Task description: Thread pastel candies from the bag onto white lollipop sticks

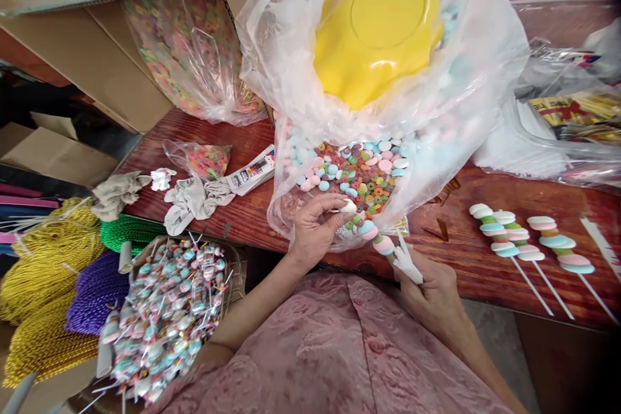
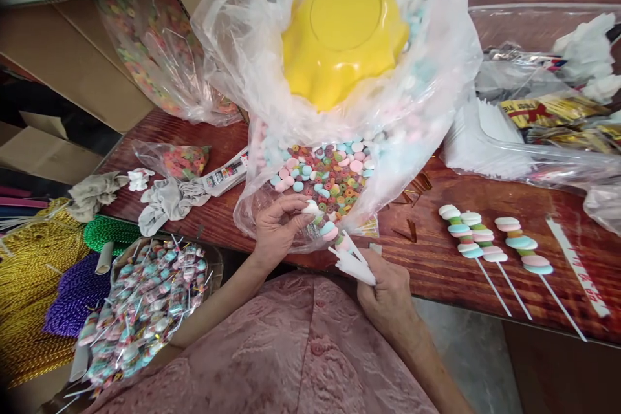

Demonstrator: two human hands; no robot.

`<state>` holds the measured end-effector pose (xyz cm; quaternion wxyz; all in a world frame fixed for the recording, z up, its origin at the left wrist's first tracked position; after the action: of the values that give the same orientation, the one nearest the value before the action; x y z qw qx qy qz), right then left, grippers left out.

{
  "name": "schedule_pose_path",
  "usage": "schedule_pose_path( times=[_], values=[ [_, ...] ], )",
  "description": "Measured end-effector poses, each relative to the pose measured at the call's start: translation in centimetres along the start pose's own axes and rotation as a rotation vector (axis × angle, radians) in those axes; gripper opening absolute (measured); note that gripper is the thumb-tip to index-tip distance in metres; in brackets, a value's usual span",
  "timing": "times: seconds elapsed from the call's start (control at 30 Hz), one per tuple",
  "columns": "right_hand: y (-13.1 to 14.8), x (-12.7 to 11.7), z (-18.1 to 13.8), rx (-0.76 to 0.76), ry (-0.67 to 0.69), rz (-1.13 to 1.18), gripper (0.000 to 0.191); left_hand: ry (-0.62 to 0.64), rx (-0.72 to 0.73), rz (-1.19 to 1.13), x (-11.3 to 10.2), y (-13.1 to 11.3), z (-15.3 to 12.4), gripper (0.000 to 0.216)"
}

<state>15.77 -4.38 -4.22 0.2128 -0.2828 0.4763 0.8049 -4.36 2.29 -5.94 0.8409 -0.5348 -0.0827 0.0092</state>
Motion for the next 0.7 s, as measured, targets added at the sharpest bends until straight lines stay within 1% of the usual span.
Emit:
schedule_pose_path(
  times=[0.13,0.33,0.47,0.53,0.6,0.63,0.67,0.7],
  values=[
    [0.4,0.2,0.2,-0.015,-0.012,0.017,0.024,0.021,0.131,0.091,0.0,-0.8,0.0,0.01],
    [0.9,0.8,0.7,-0.037,-0.049,-0.004,0.024,0.061,0.363,0.275,0.0,-1.7,0.0,0.013],
    [1.4,1.7,1.2,-0.021,-0.055,0.039,0.024,0.023,0.428,0.329,0.0,-1.5,0.5,0.013],
    [1.4,2.3,1.4,0.004,-0.042,0.079,0.024,-0.001,0.425,0.314,0.0,-1.4,0.7,0.012],
    [1.2,2.6,1.6,0.033,-0.04,0.102,0.023,-0.02,0.378,0.268,0.0,-1.2,0.9,0.009],
    [1.0,2.7,1.7,0.042,-0.051,0.101,0.023,-0.029,0.326,0.217,-0.1,-1.1,1.0,0.008],
    [0.9,2.6,1.8,0.047,-0.064,0.092,0.023,-0.034,0.248,0.141,-0.1,-0.9,1.0,0.012],
    [0.8,2.4,1.9,0.049,-0.073,0.076,0.024,-0.035,0.146,0.047,-0.1,-0.6,1.0,0.022]
  ],
)
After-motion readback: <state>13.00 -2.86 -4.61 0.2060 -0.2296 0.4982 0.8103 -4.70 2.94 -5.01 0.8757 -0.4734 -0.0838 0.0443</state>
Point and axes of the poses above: each hand's wrist, its own z-axis towards the middle knuckle, its own x-axis out of the palm, y = z × x, the point moved 5 cm from there along z, towards the middle knuckle, and after that the axes turned 4 degrees about x, right-handed, at the moved point
